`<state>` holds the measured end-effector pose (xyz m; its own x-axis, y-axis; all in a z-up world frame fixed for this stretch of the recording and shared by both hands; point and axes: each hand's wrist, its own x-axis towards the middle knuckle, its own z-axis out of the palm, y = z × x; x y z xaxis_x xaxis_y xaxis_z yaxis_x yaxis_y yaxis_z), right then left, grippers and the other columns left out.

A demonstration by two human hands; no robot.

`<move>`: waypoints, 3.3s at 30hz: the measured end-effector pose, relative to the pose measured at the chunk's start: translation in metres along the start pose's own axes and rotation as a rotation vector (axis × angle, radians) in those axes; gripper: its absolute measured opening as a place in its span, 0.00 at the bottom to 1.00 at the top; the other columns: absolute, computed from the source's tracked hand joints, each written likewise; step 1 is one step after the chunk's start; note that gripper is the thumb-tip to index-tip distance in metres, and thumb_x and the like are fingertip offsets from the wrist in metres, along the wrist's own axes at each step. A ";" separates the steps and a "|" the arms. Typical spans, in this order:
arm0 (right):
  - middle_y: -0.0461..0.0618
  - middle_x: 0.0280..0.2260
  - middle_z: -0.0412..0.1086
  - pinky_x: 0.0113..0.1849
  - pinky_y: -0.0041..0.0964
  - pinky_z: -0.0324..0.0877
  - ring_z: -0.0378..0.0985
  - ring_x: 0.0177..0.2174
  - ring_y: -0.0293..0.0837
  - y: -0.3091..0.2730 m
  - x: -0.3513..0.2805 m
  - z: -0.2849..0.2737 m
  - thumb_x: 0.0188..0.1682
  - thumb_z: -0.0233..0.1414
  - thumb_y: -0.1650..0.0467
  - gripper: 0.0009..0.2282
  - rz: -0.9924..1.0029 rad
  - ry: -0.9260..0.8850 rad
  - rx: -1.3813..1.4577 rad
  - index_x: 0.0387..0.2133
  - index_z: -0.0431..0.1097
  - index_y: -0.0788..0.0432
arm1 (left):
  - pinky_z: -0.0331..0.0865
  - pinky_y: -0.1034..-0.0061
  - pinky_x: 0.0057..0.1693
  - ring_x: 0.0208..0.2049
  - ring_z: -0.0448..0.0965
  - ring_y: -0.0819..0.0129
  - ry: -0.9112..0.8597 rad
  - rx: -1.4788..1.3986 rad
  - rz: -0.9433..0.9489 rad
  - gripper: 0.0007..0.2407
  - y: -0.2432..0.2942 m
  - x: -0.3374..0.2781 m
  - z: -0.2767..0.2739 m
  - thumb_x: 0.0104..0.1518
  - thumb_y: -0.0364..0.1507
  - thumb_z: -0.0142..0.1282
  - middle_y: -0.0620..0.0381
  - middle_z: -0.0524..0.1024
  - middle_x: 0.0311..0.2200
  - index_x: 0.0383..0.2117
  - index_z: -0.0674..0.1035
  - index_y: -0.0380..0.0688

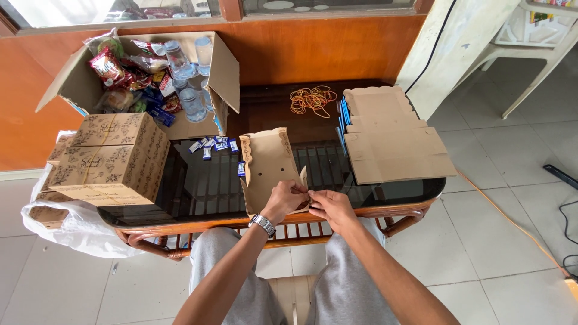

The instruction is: Folding a cardboard box and filling it with snack packets and a plastic cup

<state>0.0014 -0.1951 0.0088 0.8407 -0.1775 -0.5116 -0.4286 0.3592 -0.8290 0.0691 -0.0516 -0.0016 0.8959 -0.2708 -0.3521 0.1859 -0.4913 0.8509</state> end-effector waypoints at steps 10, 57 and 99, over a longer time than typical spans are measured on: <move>0.61 0.39 0.72 0.44 0.45 0.83 0.80 0.44 0.53 -0.010 -0.007 0.004 0.47 0.64 0.65 0.15 -0.181 0.036 -0.388 0.38 0.72 0.65 | 0.77 0.67 0.48 0.41 0.84 0.61 -0.037 0.105 0.031 0.09 -0.008 0.013 0.000 0.48 0.32 0.61 0.61 0.85 0.31 0.35 0.85 0.54; 0.68 0.63 0.58 0.58 0.53 0.64 0.67 0.59 0.61 -0.047 0.073 0.021 0.47 0.51 0.62 0.29 -0.357 -0.073 -0.793 0.66 0.61 0.49 | 0.60 0.52 0.67 0.57 0.68 0.42 0.252 -0.080 0.293 0.25 -0.088 0.040 -0.083 0.56 0.31 0.43 0.42 0.71 0.47 0.63 0.71 0.44; 0.55 0.41 0.73 0.46 0.43 0.69 0.70 0.43 0.42 0.003 0.080 0.030 0.53 0.56 0.63 0.17 -0.481 0.232 -0.282 0.51 0.71 0.60 | 0.74 0.58 0.42 0.38 0.77 0.58 0.527 -0.300 0.269 0.16 -0.033 -0.003 -0.074 0.68 0.40 0.46 0.44 0.74 0.37 0.52 0.69 0.39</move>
<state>0.0775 -0.1804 -0.0276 0.8815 -0.4664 -0.0742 -0.1163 -0.0619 -0.9913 0.0902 0.0269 0.0002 0.9901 0.1265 0.0607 -0.0358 -0.1902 0.9811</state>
